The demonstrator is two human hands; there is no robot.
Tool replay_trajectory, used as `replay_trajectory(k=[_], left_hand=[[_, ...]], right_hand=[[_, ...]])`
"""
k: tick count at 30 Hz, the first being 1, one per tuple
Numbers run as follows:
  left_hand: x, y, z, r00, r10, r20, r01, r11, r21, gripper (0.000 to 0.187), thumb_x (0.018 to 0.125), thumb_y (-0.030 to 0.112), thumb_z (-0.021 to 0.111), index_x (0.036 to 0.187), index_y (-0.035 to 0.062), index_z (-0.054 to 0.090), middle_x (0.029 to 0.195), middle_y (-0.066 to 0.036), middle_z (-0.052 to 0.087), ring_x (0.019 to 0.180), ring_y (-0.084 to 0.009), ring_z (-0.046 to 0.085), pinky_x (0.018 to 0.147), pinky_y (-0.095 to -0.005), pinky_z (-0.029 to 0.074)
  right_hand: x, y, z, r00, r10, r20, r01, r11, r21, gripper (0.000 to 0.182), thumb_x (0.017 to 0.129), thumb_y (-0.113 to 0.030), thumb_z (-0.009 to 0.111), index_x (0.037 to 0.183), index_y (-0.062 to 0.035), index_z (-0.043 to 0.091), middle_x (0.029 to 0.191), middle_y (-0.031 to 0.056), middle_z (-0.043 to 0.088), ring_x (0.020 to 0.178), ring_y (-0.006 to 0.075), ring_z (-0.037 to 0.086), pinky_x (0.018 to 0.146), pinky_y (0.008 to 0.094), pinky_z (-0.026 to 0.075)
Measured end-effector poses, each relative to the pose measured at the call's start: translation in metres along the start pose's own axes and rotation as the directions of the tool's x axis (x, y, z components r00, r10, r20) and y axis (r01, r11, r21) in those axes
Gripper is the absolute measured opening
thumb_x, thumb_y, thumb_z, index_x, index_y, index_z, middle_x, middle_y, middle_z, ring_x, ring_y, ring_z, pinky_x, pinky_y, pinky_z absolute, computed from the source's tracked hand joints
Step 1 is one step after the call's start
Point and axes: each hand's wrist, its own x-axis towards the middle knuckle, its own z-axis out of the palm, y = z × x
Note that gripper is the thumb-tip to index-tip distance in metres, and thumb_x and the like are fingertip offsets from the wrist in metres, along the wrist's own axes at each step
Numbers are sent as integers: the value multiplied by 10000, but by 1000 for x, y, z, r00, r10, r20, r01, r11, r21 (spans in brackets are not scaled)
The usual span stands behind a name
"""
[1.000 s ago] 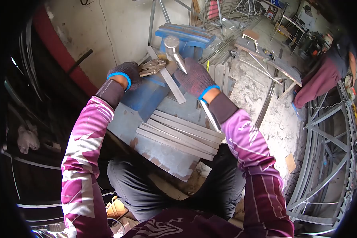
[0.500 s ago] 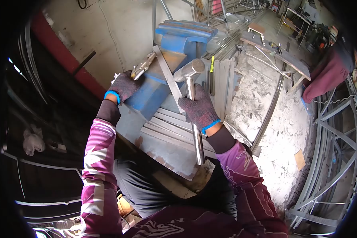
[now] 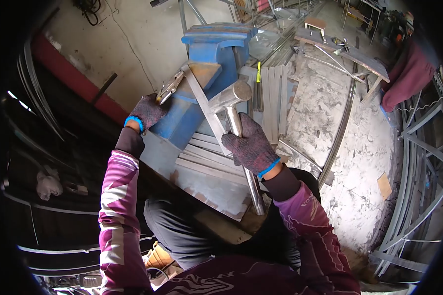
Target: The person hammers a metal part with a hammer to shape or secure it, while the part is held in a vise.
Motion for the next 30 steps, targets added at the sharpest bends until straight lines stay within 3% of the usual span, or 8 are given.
replay_trajectory(k=[11,20,22,26,28,30], left_hand=[[14,-3,6,1000,-20,10,19,997,69,370,818,271,625,1002,-51,637,1009,-309,662,993,-473,628,849,-492,516],[19,9,-15,992,19,121,-30,996,86,373,814,289,631,951,-57,643,961,-316,653,963,-472,631,820,-486,514],[23,1,-8,993,99,63,-104,991,81,391,812,305,632,936,-65,648,941,-320,652,949,-478,631,809,-487,513],[15,16,-17,993,61,97,-67,996,62,390,825,300,620,955,-66,650,932,-320,651,953,-482,628,815,-494,508],[10,25,-23,993,37,116,-49,994,97,402,847,293,555,1065,-13,697,1079,-294,670,1042,-464,632,906,-502,515],[11,25,-22,993,24,112,-36,994,101,404,848,297,559,1066,-13,696,1080,-296,669,1045,-463,632,907,-500,515]], right_hand=[[-2,-2,-3,998,4,58,-5,1000,26,249,842,-165,667,1009,-48,524,765,56,554,610,138,584,487,303,514],[-4,-1,-3,998,46,40,-48,998,42,229,853,-169,663,990,-55,520,752,55,556,572,132,571,477,302,509],[-3,3,-4,997,69,35,-71,994,81,322,835,-115,691,1127,-60,565,832,30,575,583,99,576,442,250,486],[-3,1,-6,995,92,35,-95,992,84,308,843,-116,689,1119,-61,563,830,30,574,578,102,575,442,252,487],[-3,5,-7,998,41,56,-47,993,106,298,847,-120,690,1110,-64,561,827,32,570,575,103,573,444,254,489],[-4,1,-6,998,45,51,-49,995,81,259,857,-150,678,1061,-62,544,794,43,557,584,118,578,456,273,501]])
